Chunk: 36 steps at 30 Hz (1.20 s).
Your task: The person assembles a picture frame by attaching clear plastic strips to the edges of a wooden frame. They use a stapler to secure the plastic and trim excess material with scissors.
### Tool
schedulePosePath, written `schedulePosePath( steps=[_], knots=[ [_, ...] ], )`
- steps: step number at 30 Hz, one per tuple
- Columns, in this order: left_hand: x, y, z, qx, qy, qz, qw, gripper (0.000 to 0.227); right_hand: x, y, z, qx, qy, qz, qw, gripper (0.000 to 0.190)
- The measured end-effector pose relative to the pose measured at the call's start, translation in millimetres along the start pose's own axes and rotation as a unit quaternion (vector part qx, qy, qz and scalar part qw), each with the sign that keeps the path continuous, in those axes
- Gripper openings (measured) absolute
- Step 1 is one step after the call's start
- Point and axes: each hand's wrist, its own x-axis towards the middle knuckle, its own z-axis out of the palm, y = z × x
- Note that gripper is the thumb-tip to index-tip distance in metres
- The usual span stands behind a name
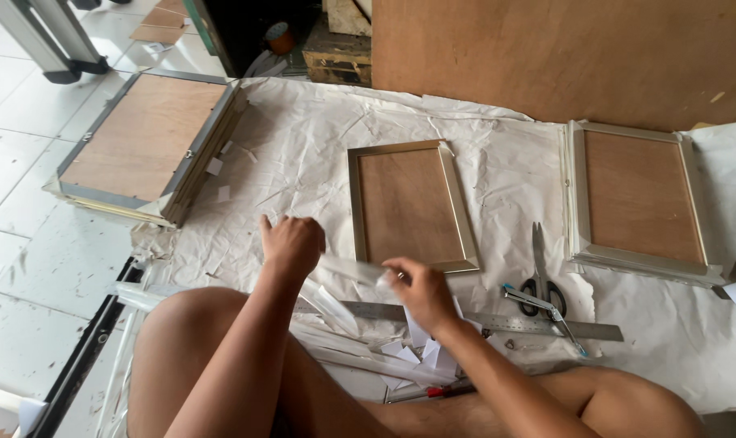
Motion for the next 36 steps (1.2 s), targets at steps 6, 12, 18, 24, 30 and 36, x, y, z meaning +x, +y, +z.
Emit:
schedulePosePath(
  steps=[6,12,18,24,30,36],
  knots=[
    [-4,5,66,0.006,-0.100,-0.026,0.995,0.028,-27,18,56,-0.005,-0.123,0.040,0.992,0.039],
    [-9,39,78,-0.305,0.016,0.014,0.952,0.040,-40,-14,14,-0.099,-0.072,0.019,0.992,0.044],
    [-9,59,75,-0.489,-0.061,-0.073,0.867,0.074,5,66,-52,-0.101,0.131,0.064,0.984,0.048],
    [38,53,154,-0.512,-0.084,-0.115,0.847,0.053,23,111,-62,-0.133,0.051,0.203,0.969,0.065],
    [48,53,156,-0.628,-0.082,-0.191,0.750,0.045,21,80,-77,-0.134,0.083,0.250,0.955,0.065],
    [44,37,167,-0.742,-0.082,-0.184,0.639,0.019,39,104,-104,0.058,0.127,0.266,0.954,0.064]
  ],
)
